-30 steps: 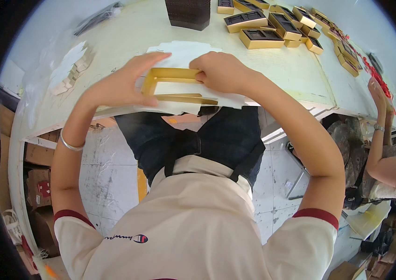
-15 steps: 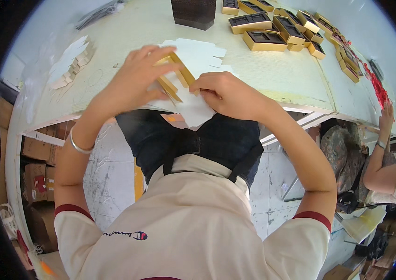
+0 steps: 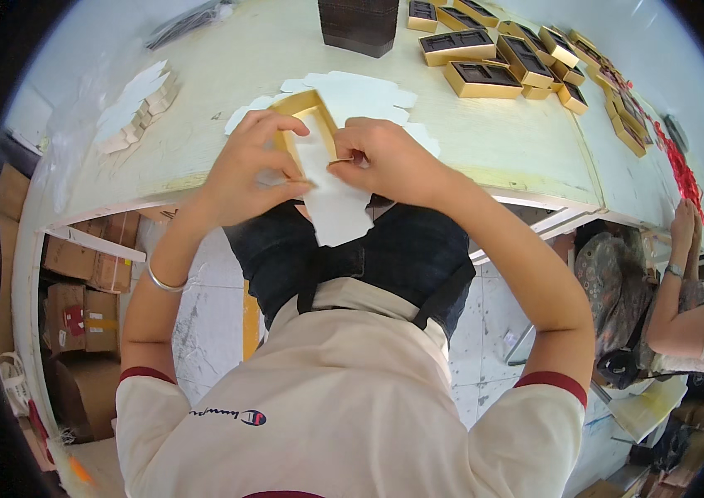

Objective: The person folds flat cardboard pieces into small rectangular boxes and places dark rectangular inserts inside them. The person repeats this process for multiple units, stacking the completed boxes on the table.

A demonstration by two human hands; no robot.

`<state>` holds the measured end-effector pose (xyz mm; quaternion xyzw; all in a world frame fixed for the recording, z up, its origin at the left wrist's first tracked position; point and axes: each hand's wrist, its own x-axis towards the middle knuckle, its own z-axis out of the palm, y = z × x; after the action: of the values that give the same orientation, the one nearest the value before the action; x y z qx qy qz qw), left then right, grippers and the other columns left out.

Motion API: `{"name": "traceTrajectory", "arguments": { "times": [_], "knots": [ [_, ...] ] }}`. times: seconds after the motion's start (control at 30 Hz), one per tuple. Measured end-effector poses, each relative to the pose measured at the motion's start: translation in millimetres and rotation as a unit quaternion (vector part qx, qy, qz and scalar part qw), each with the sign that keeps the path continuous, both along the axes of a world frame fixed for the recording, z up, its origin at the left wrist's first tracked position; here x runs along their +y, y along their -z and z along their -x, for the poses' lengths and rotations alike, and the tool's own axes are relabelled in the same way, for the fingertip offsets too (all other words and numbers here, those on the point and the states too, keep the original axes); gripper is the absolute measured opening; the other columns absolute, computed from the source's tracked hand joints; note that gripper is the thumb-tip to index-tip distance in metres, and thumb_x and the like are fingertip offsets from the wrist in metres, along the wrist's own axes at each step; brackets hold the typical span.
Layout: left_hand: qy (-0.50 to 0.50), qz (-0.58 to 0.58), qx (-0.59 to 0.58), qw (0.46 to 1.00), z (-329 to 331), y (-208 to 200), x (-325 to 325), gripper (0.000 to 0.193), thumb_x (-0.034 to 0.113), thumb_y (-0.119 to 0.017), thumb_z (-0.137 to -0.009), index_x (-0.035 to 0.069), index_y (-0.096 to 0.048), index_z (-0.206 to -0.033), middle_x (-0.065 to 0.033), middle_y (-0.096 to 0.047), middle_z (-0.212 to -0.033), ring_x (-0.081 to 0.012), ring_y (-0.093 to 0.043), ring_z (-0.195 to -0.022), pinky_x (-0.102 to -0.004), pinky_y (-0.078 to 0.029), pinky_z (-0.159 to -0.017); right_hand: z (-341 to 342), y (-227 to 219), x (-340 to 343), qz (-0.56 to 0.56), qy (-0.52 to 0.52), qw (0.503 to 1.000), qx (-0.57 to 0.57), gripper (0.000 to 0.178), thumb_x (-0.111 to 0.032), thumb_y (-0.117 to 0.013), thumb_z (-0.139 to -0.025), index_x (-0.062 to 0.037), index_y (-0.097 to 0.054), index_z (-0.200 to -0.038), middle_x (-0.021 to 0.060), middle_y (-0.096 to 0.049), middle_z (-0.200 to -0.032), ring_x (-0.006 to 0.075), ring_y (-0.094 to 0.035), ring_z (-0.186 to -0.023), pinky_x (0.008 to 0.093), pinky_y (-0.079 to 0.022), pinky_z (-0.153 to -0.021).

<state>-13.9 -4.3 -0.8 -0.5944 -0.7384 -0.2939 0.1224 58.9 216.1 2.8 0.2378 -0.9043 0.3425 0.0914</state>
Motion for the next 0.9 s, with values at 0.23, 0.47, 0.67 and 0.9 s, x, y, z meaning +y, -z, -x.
{"name": "traceTrajectory", "arguments": {
  "times": [0.23,0.47,0.67,0.9],
  "knots": [
    [-0.033,-0.001,-0.242,0.97,-18,8,13,0.015,0.01,-0.069,-0.078,0.004,-0.062,-0.09,-0.0056,-0.054,-0.094,-0.0171,-0.05,-0.076,-0.0261,-0.043,-0.067,-8,5,-11,0.025,0.062,0.998,-0.019,0.019,-0.005,-0.066,-0.079,-0.0009,-0.049,-0.073,0.0057,-0.047,-0.067,0.0135,-0.043,-0.06,0.0278,-0.037,-0.054],
    [-0.036,0.034,-0.187,0.981,-6,13,20,0.017,0.011,-0.069,-0.079,0.002,-0.065,-0.093,-0.0044,-0.053,-0.077,-0.0123,-0.047,-0.061,-0.0251,-0.039,-0.056,-11,-5,-14,0.047,0.083,0.99,-0.103,0.019,-0.005,-0.064,-0.08,-0.0038,-0.048,-0.088,0.0028,-0.047,-0.069,0.0117,-0.046,-0.065,0.0267,-0.039,-0.058],
    [-0.059,0.036,-0.237,0.969,-8,9,21,0.017,0.015,-0.069,-0.076,0.002,-0.069,-0.088,-0.0086,-0.056,-0.075,-0.0195,-0.054,-0.067,-0.0301,-0.043,-0.061,-38,-19,1,-0.042,-0.007,0.998,-0.041,0.053,-0.001,-0.07,-0.071,-0.0099,-0.053,-0.12,0.0122,-0.049,-0.117,0.0231,-0.055,-0.092,0.032,-0.048,-0.08],
    [-0.025,0.026,-0.164,0.986,-3,14,21,0.021,0.015,-0.062,-0.085,0.001,-0.063,-0.101,-0.0056,-0.052,-0.074,-0.0114,-0.046,-0.061,-0.0243,-0.039,-0.054,-44,13,-9,-0.186,-0.028,0.956,0.224,0.064,-0.004,-0.075,-0.064,-0.0118,-0.053,-0.124,0.0136,-0.049,-0.126,0.0295,-0.054,-0.096,0.0383,-0.045,-0.079]
  ]
}}
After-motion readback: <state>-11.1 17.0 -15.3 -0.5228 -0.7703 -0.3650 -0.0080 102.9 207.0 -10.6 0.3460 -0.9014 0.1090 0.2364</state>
